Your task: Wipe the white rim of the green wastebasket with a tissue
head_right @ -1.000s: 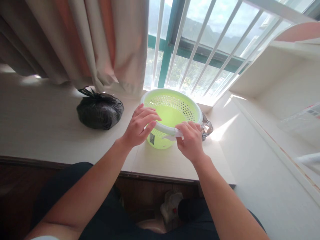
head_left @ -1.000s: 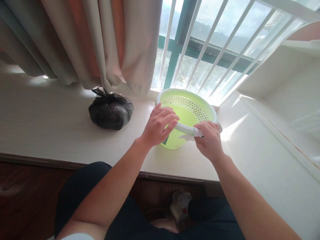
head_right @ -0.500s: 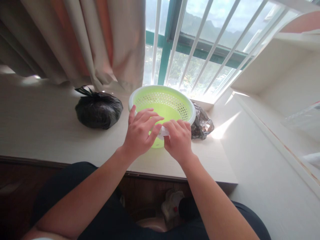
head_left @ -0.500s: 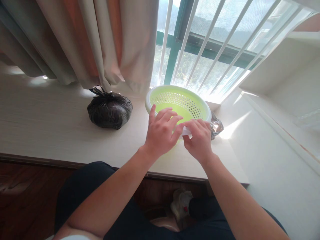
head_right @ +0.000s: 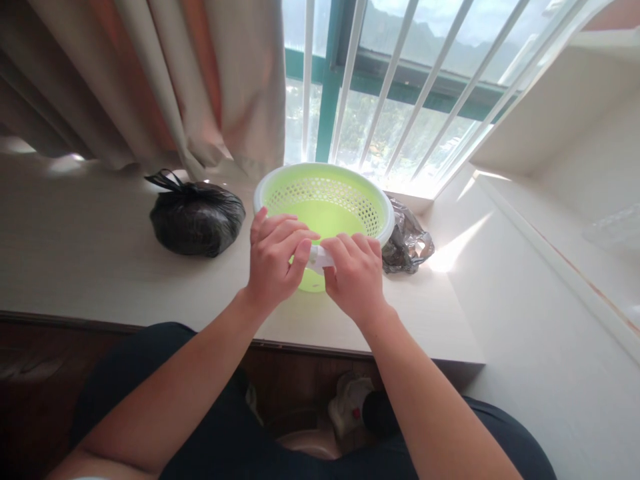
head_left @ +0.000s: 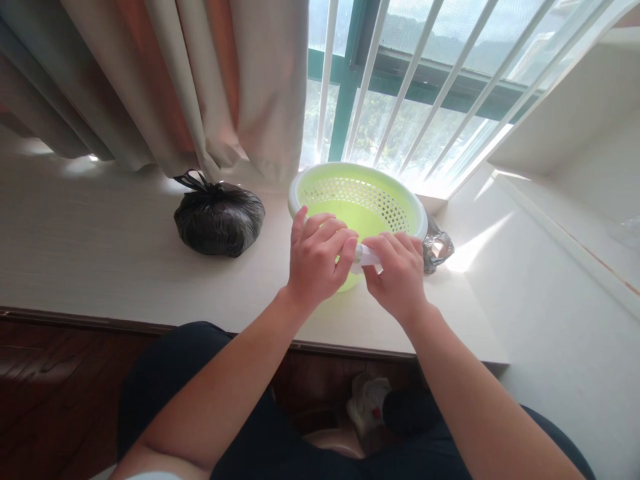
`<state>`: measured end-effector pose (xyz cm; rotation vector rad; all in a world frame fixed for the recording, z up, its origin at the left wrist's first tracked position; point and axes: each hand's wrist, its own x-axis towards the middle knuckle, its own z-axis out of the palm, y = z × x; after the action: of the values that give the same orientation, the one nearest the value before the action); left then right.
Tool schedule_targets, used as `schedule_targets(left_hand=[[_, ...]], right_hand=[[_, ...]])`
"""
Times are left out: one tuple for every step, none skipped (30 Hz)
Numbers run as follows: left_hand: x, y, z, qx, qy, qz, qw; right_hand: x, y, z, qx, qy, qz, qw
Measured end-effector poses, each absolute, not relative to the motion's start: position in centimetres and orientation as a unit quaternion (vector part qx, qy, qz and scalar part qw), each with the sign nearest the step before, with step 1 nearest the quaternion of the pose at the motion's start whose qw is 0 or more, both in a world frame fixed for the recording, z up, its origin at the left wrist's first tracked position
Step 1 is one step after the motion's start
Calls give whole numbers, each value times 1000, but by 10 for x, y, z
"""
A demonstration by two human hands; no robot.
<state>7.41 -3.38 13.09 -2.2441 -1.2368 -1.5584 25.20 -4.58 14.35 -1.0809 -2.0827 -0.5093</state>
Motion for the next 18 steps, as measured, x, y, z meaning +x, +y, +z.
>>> schedule_targets(left_hand=[[74, -33, 131, -746, -412, -518, 72], [74, -33, 130, -746, -412, -518, 73], [74, -33, 130, -746, -412, -518, 74], [74, -32, 130, -746, -411, -519, 76], [74, -32, 130, -746, -410, -520, 78], [73, -31, 129, -746, -408, -520, 80], [73, -31, 129, -747, -407, -520, 83], [73, -30, 129, -748, -405, -519, 86], [72, -30, 129, -749, -404, -517, 88], [72, -29, 128, -750, -404, -515, 90], [72, -29, 128, -752, -404, -513, 92], [71, -29, 128, -753, -403, -512, 92], [71, -29, 128, -754, -403, -511, 92], [71, -28, 128, -754, -402, -511, 92], [71, -28, 128, -755, -400, -512, 91], [70, -28, 128, -755, -399, -513, 90], [70, -28, 128, -756, -397, -513, 89], [70, -28, 128, -756, -397, -512, 89]], right_hand=[[252, -46, 143, -420, -808, -198, 362], [252, -46, 143, -420, -808, -197, 362], [252, -46, 143, -420, -808, -196, 362], [252, -46, 143, -421, -808, -196, 363], [252, -46, 143, -421, -809, -194, 362], [252, -46, 143, -421, -809, -194, 362], [253, -46, 143, -420, -809, -194, 363], [253, -46, 143, -418, -809, -195, 364], [253, -46, 143, -416, -809, -197, 365], [253, -45, 142, -414, -809, -199, 367], [253, -45, 142, -412, -809, -201, 368], [254, -45, 142, -412, -809, -202, 368], [254, -44, 141, -413, -808, -203, 367], [254, -44, 141, -415, -808, -203, 366], [254, -44, 141, -417, -807, -203, 365], [255, -44, 141, -418, -807, -202, 365], [255, -44, 141, -418, -807, -199, 366], [255, -44, 141, -416, -808, -198, 368]])
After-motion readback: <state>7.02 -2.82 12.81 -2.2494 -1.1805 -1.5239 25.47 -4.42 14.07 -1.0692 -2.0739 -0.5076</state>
